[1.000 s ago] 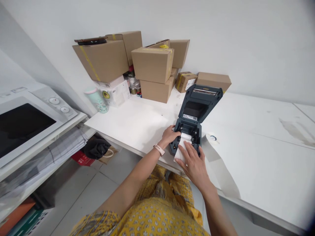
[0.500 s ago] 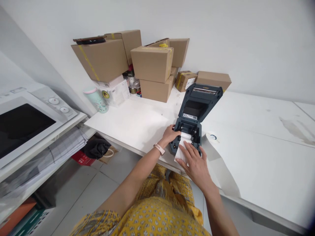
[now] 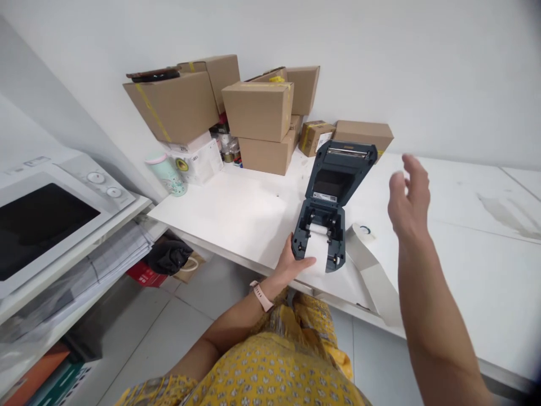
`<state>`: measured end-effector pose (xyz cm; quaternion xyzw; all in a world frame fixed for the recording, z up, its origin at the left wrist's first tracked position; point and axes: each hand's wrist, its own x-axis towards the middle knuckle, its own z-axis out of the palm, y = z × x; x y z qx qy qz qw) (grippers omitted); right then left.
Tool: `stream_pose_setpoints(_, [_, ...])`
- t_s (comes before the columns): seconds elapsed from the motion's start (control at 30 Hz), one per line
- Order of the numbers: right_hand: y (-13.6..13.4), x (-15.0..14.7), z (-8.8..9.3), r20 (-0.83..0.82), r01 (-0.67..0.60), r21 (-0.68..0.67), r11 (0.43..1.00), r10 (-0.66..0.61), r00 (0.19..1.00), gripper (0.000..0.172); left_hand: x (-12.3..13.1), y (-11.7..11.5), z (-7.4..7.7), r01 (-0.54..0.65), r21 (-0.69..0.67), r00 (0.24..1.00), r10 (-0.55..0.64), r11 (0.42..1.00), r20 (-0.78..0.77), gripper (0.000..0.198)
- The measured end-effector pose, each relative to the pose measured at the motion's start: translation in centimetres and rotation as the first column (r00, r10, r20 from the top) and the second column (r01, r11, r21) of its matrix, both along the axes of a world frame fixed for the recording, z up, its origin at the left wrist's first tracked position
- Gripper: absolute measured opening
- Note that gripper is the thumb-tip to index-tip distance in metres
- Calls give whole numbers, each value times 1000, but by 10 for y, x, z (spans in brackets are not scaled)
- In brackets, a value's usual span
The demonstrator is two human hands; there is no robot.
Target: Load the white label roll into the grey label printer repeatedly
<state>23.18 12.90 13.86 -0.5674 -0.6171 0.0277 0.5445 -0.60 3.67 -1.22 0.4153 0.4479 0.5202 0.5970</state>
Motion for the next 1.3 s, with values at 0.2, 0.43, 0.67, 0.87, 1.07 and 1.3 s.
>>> stream_pose_setpoints(0.2, [90, -19, 46, -176, -173, -166, 971, 143, 974, 54, -2, -8, -1, 68, 17, 997, -69, 998, 33, 115])
stream_pose_setpoints(0.43, [0, -42, -11, 14, -129, 122, 984, 128, 992, 40, 1, -21, -10, -5, 35, 999, 7, 999, -50, 118])
stream_pose_setpoints(0.67, [-98, -54, -110, 444, -151, 242, 958, 29, 896, 46, 7, -23, -24, -35, 130, 983, 57, 991, -172, 114])
stream_pose_setpoints(0.87, [-115, -65, -146, 364, -137, 189, 972, 60, 929, 48, -3, -41, -19, -11, 212, 974, 59, 977, -219, 98])
stream_pose_setpoints(1.07, [-104, -81, -166, 121, -64, 338, 939, 24, 992, 39, -10, -4, 35, -121, 715, 795, 498, 689, -346, 48])
stream_pose_setpoints(1.3, [-98, -72, -173, 122, -101, 348, 932, 61, 991, 44, 19, 87, 94, 314, 883, 739, 494, 348, -458, 47])
